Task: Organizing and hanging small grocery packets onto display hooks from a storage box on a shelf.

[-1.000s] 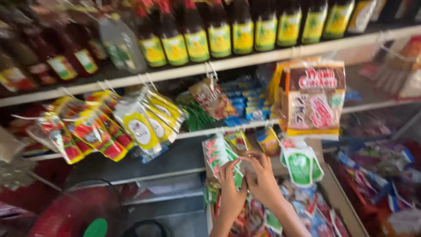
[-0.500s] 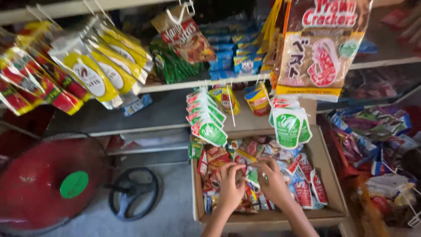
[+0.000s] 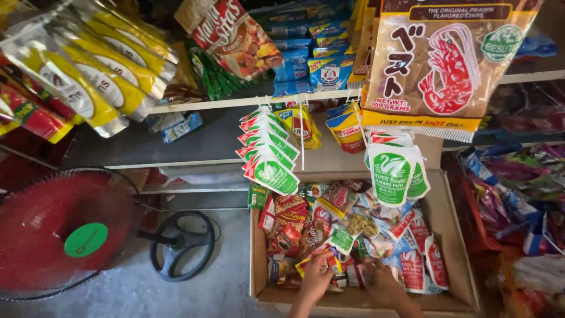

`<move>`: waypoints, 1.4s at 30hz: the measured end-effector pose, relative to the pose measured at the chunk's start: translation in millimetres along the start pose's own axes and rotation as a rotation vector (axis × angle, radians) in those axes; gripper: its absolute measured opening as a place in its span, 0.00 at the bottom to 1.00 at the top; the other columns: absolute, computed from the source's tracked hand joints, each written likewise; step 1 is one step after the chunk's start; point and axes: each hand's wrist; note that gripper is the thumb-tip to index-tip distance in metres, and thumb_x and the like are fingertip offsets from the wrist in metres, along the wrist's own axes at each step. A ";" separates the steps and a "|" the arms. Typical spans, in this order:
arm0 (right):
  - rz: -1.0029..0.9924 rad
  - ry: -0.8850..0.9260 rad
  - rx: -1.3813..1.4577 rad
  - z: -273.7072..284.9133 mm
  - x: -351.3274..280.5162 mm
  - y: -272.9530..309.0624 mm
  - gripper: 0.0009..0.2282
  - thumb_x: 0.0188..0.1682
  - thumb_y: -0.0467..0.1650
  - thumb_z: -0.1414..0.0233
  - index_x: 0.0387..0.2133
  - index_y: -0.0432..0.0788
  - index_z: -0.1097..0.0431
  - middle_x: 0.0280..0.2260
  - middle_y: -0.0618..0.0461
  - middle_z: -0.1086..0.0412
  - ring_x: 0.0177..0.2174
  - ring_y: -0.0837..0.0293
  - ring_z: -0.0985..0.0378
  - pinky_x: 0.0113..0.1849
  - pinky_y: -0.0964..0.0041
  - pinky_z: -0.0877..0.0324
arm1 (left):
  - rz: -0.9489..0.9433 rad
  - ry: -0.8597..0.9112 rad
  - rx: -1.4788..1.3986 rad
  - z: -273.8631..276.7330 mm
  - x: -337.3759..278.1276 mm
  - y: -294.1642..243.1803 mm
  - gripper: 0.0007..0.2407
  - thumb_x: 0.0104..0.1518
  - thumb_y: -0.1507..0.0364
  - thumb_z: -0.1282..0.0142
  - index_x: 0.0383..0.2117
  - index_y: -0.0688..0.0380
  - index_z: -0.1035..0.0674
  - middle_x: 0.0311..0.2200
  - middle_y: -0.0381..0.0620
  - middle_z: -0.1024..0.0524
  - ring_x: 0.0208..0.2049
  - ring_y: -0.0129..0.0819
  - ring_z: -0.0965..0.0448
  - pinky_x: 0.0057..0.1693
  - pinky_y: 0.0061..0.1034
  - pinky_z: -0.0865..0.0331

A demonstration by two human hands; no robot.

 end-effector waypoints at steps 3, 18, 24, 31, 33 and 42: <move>0.071 -0.008 -0.143 6.7 15.0 19.7 0.23 0.39 0.30 0.41 0.52 0.54 0.28 0.56 0.43 0.38 0.56 0.38 0.38 0.53 0.37 0.39 | -0.051 -0.012 0.017 -10.1 31.2 35.8 0.18 0.55 0.75 0.45 0.54 0.52 0.24 0.54 0.47 0.22 0.60 0.39 0.23 0.62 0.32 0.30; -0.089 0.142 -0.550 33.2 127.7 102.0 0.29 0.43 0.31 0.48 0.62 0.66 0.40 0.72 0.48 0.71 0.68 0.40 0.65 0.62 0.34 0.55 | 0.175 0.040 -0.146 -43.4 101.6 115.5 0.24 0.56 0.75 0.47 0.63 0.55 0.30 0.52 0.54 0.21 0.55 0.41 0.21 0.58 0.29 0.29; -0.212 0.291 -0.469 12.2 141.8 88.6 0.31 0.50 0.30 0.52 0.67 0.69 0.50 0.72 0.61 0.73 0.69 0.43 0.64 0.62 0.30 0.58 | 0.244 0.053 -0.339 -41.1 100.7 126.4 0.28 0.58 0.76 0.47 0.69 0.55 0.38 0.63 0.45 0.30 0.58 0.29 0.24 0.58 0.25 0.30; -0.316 0.276 -0.288 3.1 83.0 115.2 0.34 0.47 0.30 0.49 0.69 0.57 0.53 0.71 0.68 0.59 0.66 0.47 0.50 0.60 0.41 0.42 | 0.133 0.013 -0.170 -35.1 76.1 134.1 0.28 0.59 0.74 0.46 0.69 0.60 0.33 0.52 0.59 0.22 0.39 0.31 0.24 0.44 0.24 0.31; -0.134 0.088 -0.002 -31.0 65.1 93.5 0.37 0.37 0.23 0.49 0.66 0.48 0.49 0.68 0.54 0.51 0.62 0.42 0.44 0.58 0.48 0.38 | -0.006 -0.074 -0.216 -36.5 72.8 135.5 0.24 0.60 0.70 0.39 0.64 0.60 0.27 0.60 0.44 0.25 0.57 0.24 0.26 0.56 0.21 0.32; 0.274 -0.248 0.412 -16.8 -7.5 71.6 0.35 0.30 0.19 0.52 0.59 0.41 0.32 0.58 0.46 0.31 0.60 0.47 0.32 0.60 0.54 0.41 | 0.575 -0.007 -0.858 -34.4 27.1 70.1 0.24 0.53 0.47 0.42 0.48 0.48 0.20 0.36 0.45 0.17 0.34 0.41 0.19 0.35 0.33 0.27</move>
Point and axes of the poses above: each hand's wrist, its own x-axis towards the middle knuckle, its own z-axis out of the back of the hand, y = z × x
